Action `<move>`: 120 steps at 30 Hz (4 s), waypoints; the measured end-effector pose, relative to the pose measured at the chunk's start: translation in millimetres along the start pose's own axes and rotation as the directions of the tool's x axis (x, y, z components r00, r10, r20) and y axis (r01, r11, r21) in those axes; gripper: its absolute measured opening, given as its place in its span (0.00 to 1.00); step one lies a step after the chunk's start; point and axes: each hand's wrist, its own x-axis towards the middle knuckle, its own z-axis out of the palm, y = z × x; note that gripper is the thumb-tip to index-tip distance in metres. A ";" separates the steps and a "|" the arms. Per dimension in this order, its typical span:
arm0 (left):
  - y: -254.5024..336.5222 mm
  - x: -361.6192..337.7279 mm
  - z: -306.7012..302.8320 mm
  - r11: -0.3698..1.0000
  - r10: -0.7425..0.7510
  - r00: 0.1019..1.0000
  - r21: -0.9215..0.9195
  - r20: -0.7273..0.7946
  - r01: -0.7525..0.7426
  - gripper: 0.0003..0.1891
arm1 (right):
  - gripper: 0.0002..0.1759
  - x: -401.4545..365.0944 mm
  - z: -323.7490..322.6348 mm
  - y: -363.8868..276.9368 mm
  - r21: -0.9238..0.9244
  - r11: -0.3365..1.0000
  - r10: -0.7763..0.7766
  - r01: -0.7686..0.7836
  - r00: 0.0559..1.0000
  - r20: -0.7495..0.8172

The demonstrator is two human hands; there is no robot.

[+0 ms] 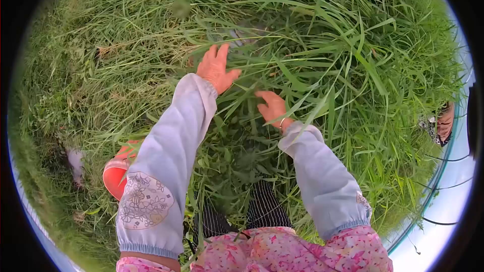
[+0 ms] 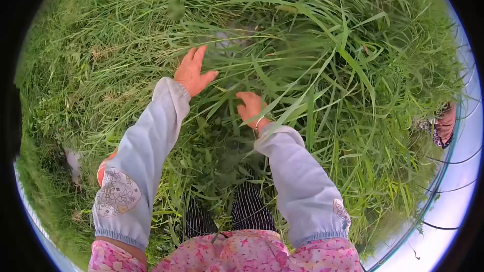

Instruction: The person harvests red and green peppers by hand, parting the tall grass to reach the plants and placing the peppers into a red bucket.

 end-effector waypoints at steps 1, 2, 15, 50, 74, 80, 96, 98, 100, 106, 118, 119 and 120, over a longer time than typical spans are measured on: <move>-5.4 6.5 11.9 0.992 -0.097 0.991 0.090 0.088 0.089 0.41 | 0.19 -10.2 -5.1 -5.4 0.054 0.998 0.016 -0.020 0.998 0.060; -9.5 5.6 22.9 0.979 -0.205 0.942 0.059 0.266 0.196 0.48 | 0.18 -16.3 -12.3 -11.5 0.108 0.993 0.032 -0.045 0.992 0.122; 63.7 -175.1 215.3 0.985 0.156 0.711 -0.162 0.685 -0.060 0.10 | 0.19 171.3 -47.1 -34.5 0.209 0.950 -0.132 0.234 0.902 -0.412; -15.5 -178.6 177.4 0.815 0.042 0.844 -0.507 0.535 0.281 0.15 | 0.14 -89.1 76.8 111.2 -0.461 0.861 -0.006 0.214 0.911 0.411; -44.0 -188.7 182.5 0.871 -0.235 0.867 -0.302 0.439 0.389 0.20 | 0.14 0.0 118.0 96.9 0.606 0.466 0.456 -0.644 0.762 0.459; -44.8 -191.1 183.9 0.893 -0.226 0.882 -0.274 0.414 0.357 0.21 | 0.17 9.1 138.7 82.1 0.443 0.356 0.386 -0.823 0.561 0.732; -83.9 -186.2 181.4 0.645 -0.340 0.869 -0.584 0.359 0.493 0.21 | 0.15 -94.6 84.5 122.0 0.660 0.189 0.503 -0.727 0.649 0.571; -79.4 -181.4 180.5 0.552 -0.395 0.828 -0.618 0.398 0.560 0.20 | 0.14 -91.8 94.6 125.9 0.548 0.362 0.363 -0.754 0.656 0.662; -74.9 -172.7 175.4 0.479 -0.420 0.802 -0.647 0.424 0.593 0.20 | 0.13 -88.2 106.8 112.1 0.440 0.495 0.237 -0.749 0.604 0.761; -78.9 -170.3 172.6 0.472 -0.467 0.768 -0.611 0.438 0.636 0.19 | 0.12 -115.5 142.4 147.8 0.258 0.776 0.320 -0.576 0.712 0.624; -5.6 -142.6 142.7 0.958 0.035 0.897 0.240 0.441 -0.156 0.19 | 0.23 -129.8 70.6 180.3 0.674 0.245 0.766 -0.697 0.565 0.306; 11.1 -137.0 141.0 0.932 0.099 0.894 0.275 0.437 -0.238 0.20 | 0.23 -127.7 70.9 173.5 0.610 0.317 0.750 -0.726 0.586 0.308; 24.5 -128.4 142.5 0.935 0.184 0.913 0.222 0.363 -0.277 0.20 | 0.23 -125.8 71.6 168.9 0.612 0.336 0.725 -0.716 0.611 0.317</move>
